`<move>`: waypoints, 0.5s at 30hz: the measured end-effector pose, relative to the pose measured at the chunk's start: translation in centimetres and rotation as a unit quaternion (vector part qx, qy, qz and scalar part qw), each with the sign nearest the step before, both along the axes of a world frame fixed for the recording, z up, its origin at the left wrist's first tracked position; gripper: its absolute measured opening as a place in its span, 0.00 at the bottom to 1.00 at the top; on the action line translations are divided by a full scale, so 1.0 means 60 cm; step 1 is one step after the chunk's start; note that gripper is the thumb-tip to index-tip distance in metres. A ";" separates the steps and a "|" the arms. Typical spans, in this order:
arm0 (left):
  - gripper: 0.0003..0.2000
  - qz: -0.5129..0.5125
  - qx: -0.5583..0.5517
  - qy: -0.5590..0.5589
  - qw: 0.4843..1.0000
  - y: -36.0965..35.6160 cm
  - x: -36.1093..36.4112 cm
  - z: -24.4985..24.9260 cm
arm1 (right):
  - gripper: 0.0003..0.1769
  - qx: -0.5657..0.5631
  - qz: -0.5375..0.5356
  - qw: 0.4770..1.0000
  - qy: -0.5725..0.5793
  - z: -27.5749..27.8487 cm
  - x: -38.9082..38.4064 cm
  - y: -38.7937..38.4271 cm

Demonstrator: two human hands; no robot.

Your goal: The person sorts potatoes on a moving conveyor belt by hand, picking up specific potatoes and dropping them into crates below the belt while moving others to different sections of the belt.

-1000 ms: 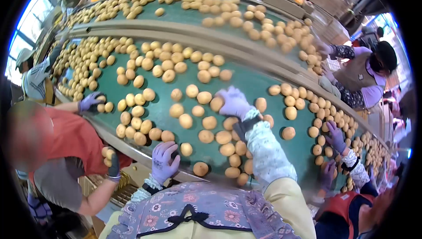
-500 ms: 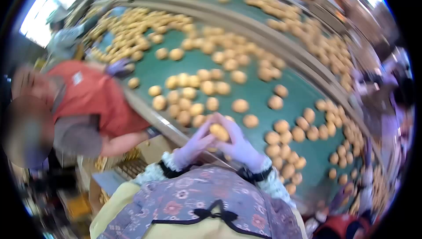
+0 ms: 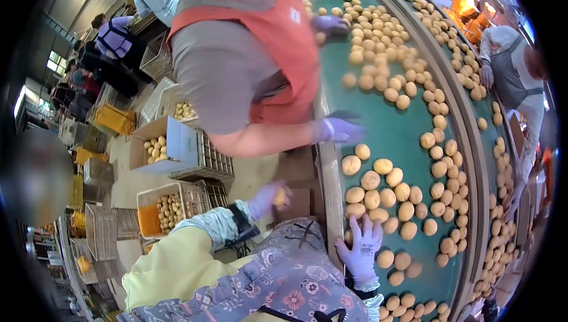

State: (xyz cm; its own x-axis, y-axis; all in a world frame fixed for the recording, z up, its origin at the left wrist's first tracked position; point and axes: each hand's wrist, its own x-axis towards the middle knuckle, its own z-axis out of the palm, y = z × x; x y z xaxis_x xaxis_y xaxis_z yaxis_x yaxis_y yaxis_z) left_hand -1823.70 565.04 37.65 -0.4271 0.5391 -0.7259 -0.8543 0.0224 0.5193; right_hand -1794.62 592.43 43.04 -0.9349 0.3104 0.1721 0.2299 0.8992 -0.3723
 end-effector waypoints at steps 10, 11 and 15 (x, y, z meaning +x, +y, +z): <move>0.32 0.508 -0.109 0.173 0.837 -0.493 -0.502 0.015 | 0.46 -0.007 -0.059 0.998 0.018 -0.001 -0.072 0.009; 0.35 0.532 -0.076 0.179 0.824 -0.492 -0.574 0.063 | 0.46 0.012 -0.059 0.998 0.014 0.002 -0.081 0.004; 0.30 0.465 -0.086 0.239 0.848 -0.393 -0.689 0.172 | 0.47 0.010 -0.058 0.998 0.027 -0.001 -0.104 0.016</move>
